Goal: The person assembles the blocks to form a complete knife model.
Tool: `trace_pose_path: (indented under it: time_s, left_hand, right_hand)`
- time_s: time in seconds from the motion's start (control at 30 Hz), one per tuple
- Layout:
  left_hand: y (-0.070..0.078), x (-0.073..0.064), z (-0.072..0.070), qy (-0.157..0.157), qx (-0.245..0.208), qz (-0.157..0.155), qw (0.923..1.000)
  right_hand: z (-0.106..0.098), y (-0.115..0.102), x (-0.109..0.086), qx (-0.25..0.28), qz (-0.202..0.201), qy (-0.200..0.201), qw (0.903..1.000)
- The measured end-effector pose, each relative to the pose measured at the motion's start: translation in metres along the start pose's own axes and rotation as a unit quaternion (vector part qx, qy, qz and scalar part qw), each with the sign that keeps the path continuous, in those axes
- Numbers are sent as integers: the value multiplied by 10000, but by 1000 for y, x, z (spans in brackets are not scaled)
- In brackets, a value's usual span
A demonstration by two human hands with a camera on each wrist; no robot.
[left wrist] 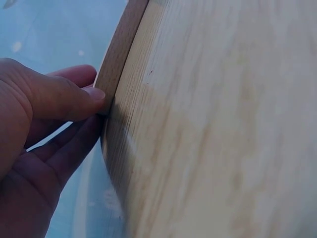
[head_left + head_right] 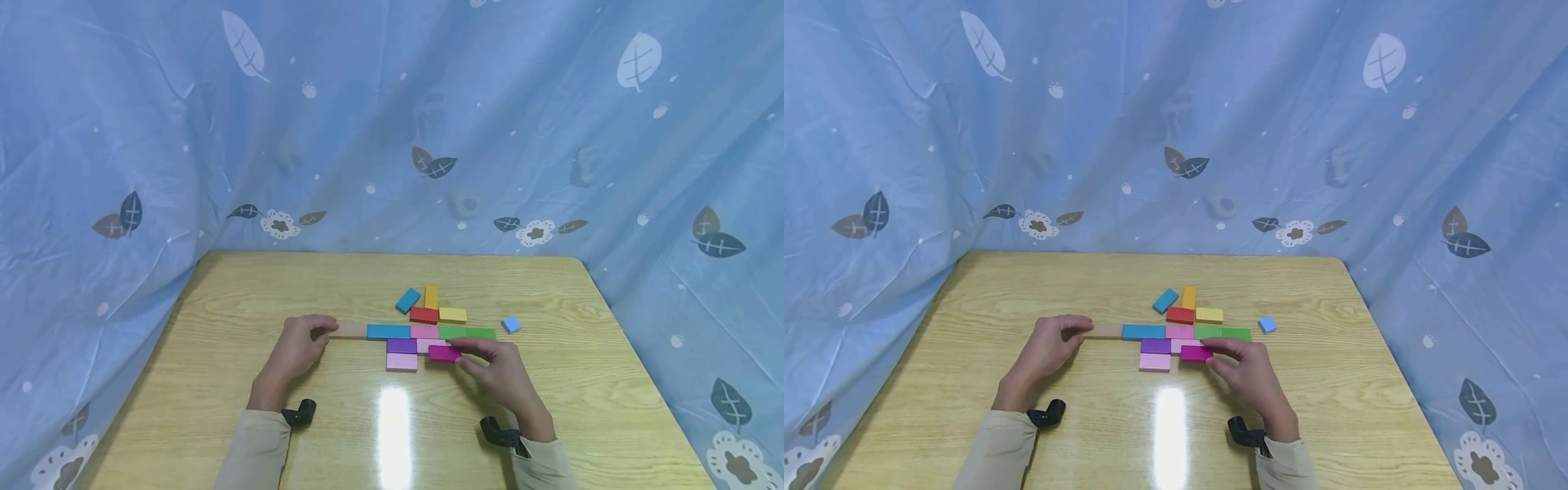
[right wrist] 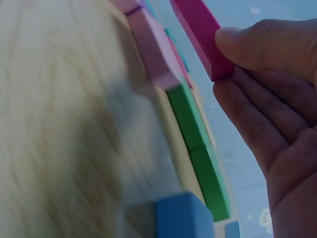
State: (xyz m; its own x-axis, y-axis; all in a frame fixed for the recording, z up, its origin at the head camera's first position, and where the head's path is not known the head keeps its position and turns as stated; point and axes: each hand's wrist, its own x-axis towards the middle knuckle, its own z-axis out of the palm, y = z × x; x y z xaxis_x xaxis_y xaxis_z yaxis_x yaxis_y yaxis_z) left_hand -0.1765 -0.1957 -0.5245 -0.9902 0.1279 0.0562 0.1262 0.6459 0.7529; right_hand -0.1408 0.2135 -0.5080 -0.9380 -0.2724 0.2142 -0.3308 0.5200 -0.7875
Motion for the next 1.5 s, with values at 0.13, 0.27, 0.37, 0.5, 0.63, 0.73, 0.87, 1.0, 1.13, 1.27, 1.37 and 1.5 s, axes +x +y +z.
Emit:
trace_pose_path:
  time_s: [0.13,0.27,0.37,0.5,0.63,0.73,0.87,1.0,1.13,1.27,1.37,1.5]
  left_hand:
    - [0,0,1,14,-25,-24,10000]
    - [1,0,3,26,-30,7,10000]
    - [1,0,4,52,-7,58,10000]
    - [1,0,3,44,-9,43,10000]
    - [2,-1,1,31,-1,-17,10000]
    - [2,-1,0,39,19,-47,10000]
    - [1,-1,0,35,18,-27,10000]
    - [1,0,0,36,10,-9,10000]
    - [1,0,1,48,-13,-13,10000]
    - [1,0,0,51,-24,-6,10000]
    - [1,0,0,54,-10,-8,10000]
    - [2,0,0,52,2,-29,10000]
  right_hand:
    - [9,-4,0,-291,58,-106,9995]
    - [14,-8,-1,-555,143,-100,9983]
    - [17,-8,-1,-647,175,-108,9977]
    - [22,-6,-2,-851,54,-136,9963]
    - [25,-7,-2,-1074,-198,-72,9940]
    - [27,-6,-2,-1183,-330,-32,9924]
    - [30,-5,-2,-1228,-383,-56,9917]
    - [31,-5,-1,-1304,-445,-65,9904]
    - [32,-6,0,-1373,-460,-46,9895]
    - [33,-7,0,-1390,-476,-38,9891]
    - [33,-8,1,-1427,-496,-30,9885]
    - [34,-8,2,-1464,-558,-5,9877]
